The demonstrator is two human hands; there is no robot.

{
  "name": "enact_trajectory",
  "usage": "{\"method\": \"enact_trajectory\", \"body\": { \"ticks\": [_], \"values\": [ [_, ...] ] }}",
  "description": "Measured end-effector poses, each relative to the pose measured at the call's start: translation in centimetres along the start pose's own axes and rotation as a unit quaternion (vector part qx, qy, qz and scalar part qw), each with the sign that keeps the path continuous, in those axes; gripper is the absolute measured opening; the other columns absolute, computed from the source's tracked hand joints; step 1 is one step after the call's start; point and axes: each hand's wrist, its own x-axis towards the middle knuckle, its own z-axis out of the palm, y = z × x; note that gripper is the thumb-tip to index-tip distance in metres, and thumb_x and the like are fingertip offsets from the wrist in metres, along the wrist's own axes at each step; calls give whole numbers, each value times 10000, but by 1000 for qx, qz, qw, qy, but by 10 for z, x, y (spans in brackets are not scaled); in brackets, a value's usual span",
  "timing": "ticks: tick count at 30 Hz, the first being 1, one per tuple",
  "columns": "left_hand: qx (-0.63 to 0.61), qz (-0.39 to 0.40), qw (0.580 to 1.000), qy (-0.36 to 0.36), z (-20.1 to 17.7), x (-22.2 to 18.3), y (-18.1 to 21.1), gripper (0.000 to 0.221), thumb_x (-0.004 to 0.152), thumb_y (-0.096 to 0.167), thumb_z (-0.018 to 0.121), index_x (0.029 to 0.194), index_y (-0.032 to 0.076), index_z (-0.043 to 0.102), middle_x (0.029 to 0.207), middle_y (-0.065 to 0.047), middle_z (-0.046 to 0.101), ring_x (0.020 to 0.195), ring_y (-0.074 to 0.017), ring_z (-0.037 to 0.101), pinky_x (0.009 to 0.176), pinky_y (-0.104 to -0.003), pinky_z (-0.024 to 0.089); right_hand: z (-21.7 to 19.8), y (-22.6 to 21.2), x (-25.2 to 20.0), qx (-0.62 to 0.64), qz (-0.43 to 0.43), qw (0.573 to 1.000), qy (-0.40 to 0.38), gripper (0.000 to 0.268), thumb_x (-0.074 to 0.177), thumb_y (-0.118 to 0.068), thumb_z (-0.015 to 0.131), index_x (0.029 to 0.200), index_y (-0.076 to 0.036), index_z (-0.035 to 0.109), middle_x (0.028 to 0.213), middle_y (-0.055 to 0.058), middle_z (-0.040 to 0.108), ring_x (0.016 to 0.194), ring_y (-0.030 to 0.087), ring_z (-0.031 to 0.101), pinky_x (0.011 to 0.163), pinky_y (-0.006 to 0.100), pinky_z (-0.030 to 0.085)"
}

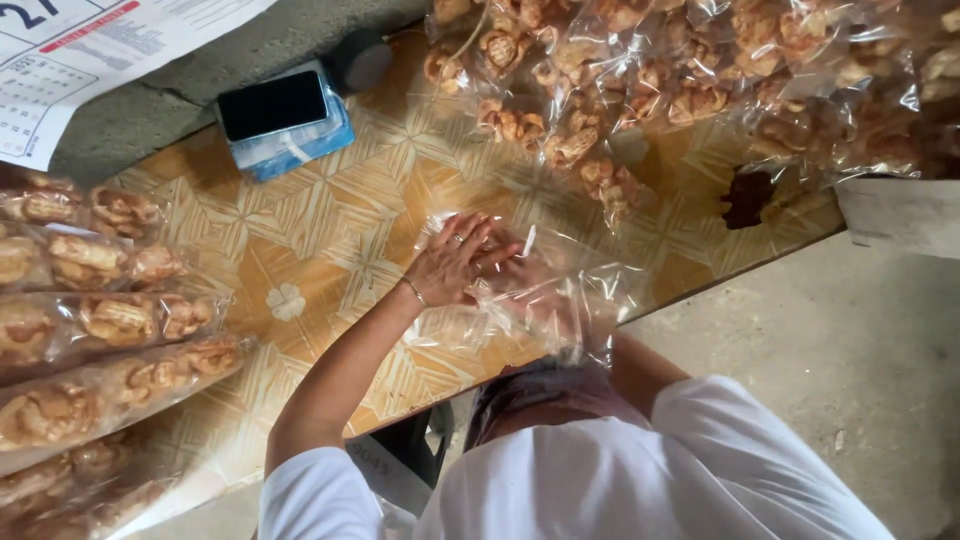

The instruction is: Packing and organizing plastic bags filled with snacks on a table.

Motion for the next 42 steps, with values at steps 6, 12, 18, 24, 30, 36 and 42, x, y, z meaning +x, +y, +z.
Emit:
{"method": "enact_trajectory", "body": {
  "ticks": [6,12,18,24,30,36,42],
  "values": [
    [1,-11,999,41,7,-25,-35,1110,623,540,839,1540,340,246,1506,-159,365,1428,-428,282,1169,-610,95,20,-1,-4,-238,-124,960,77,596,866,-400,672,1375,-111,556,1393,162,475,1281,363,442,1052,527,371],
    [57,-24,998,2,10,-39,-66,1072,609,540,824,1523,313,313,1513,-137,379,1469,-427,213,1164,-664,73,-137,-10,-74,-459,-234,840,171,597,867,-283,721,1428,-189,541,1488,143,416,1364,357,378,1105,486,304],
    [-110,-185,970,-115,-76,-2,-22,1499,306,850,828,1561,293,224,1620,-214,137,1485,-479,36,1123,-722,-41,-183,-53,-57,-536,-354,743,188,556,863,-300,759,1392,-249,598,1492,154,382,1342,372,382,1096,485,308],
    [-130,-107,958,230,14,220,-35,404,918,483,631,1121,135,661,1081,-107,646,1092,-318,630,891,-458,508,-153,-57,-14,-623,-261,723,146,798,773,-642,676,1489,-436,391,1465,141,386,1223,531,482,945,738,343],
    [-126,-416,868,239,34,297,-1,320,945,272,513,1190,68,544,1066,-139,683,1018,-345,682,848,-481,530,-204,-40,-57,-478,-305,812,135,661,769,-67,602,1407,-239,576,1288,116,603,1215,362,537,1024,486,411],
    [-382,-383,824,165,-17,248,48,479,578,286,807,1033,150,742,977,-56,751,961,-270,731,828,-403,588,-203,-93,-105,112,-61,960,251,678,822,-91,763,1423,-111,451,1206,83,610,1051,209,671,789,312,588],
    [-801,-208,415,378,-75,206,108,433,770,251,843,1092,76,612,682,-7,615,431,-127,584,386,-242,491,-216,-63,-51,109,-67,953,274,554,824,-231,860,1267,-52,581,1014,177,709,737,291,747,458,287,561]
  ]
}}
